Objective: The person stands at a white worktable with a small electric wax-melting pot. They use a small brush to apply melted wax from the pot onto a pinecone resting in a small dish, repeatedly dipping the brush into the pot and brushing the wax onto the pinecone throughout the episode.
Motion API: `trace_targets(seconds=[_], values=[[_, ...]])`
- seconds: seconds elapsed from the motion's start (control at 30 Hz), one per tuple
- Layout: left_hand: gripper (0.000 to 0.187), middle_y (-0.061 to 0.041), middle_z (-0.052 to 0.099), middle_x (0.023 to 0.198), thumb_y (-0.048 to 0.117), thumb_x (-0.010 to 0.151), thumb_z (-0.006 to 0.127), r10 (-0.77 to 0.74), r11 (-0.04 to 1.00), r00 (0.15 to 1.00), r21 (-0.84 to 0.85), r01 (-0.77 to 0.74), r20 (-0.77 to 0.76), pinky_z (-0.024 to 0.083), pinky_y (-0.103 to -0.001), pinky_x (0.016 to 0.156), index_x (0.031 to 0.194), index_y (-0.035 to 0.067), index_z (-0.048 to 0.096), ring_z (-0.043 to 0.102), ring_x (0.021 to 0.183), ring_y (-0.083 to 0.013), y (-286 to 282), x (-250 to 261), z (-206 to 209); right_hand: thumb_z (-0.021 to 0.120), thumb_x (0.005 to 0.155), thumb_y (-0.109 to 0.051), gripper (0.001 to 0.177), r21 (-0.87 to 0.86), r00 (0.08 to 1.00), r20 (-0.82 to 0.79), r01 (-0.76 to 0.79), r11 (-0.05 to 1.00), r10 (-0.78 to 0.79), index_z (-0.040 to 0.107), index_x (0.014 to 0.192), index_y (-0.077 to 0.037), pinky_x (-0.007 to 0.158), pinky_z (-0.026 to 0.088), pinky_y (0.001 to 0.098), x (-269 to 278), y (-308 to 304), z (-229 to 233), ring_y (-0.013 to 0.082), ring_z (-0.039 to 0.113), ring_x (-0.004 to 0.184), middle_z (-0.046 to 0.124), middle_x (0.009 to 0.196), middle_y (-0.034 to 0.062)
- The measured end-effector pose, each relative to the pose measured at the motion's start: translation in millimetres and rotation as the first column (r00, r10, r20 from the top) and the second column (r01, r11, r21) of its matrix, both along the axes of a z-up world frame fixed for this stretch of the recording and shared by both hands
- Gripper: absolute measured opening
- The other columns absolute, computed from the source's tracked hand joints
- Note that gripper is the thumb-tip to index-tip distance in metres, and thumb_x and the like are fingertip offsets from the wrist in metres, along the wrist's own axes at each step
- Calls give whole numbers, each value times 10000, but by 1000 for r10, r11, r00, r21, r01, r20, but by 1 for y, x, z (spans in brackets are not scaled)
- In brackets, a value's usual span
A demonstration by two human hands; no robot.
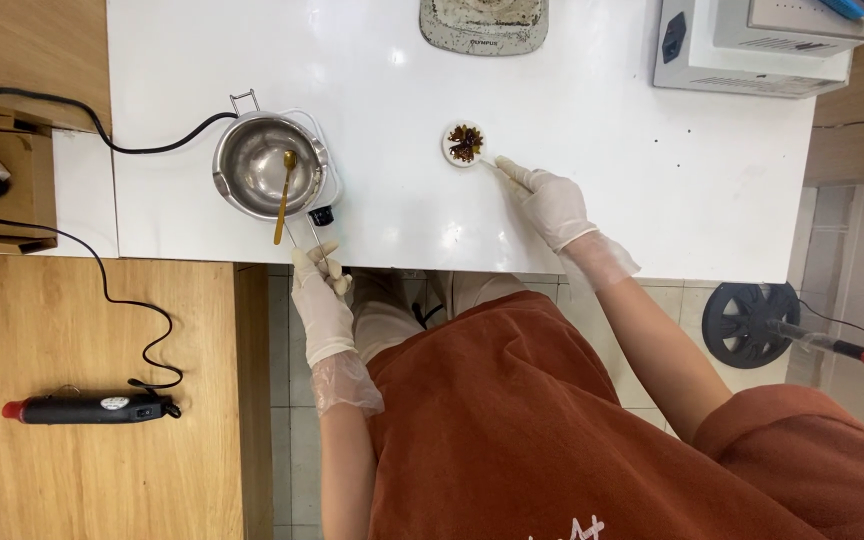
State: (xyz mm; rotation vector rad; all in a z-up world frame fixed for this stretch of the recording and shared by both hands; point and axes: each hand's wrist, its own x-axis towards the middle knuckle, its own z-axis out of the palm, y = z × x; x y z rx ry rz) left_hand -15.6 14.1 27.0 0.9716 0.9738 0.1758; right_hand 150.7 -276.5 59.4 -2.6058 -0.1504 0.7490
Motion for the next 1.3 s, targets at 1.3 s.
trace_targets(seconds=[1.3], values=[[544,38,459,644,446,1107,358,2,1000,1000,10,-2,-24,391,-215,534,1052,7,676,367,521,-66,-1,1,8,546,1049,-352,393,35,995,-34,100,994,-99,588,1439,-370,846,569,330,14,11,7,222,664,774,726,918,118]])
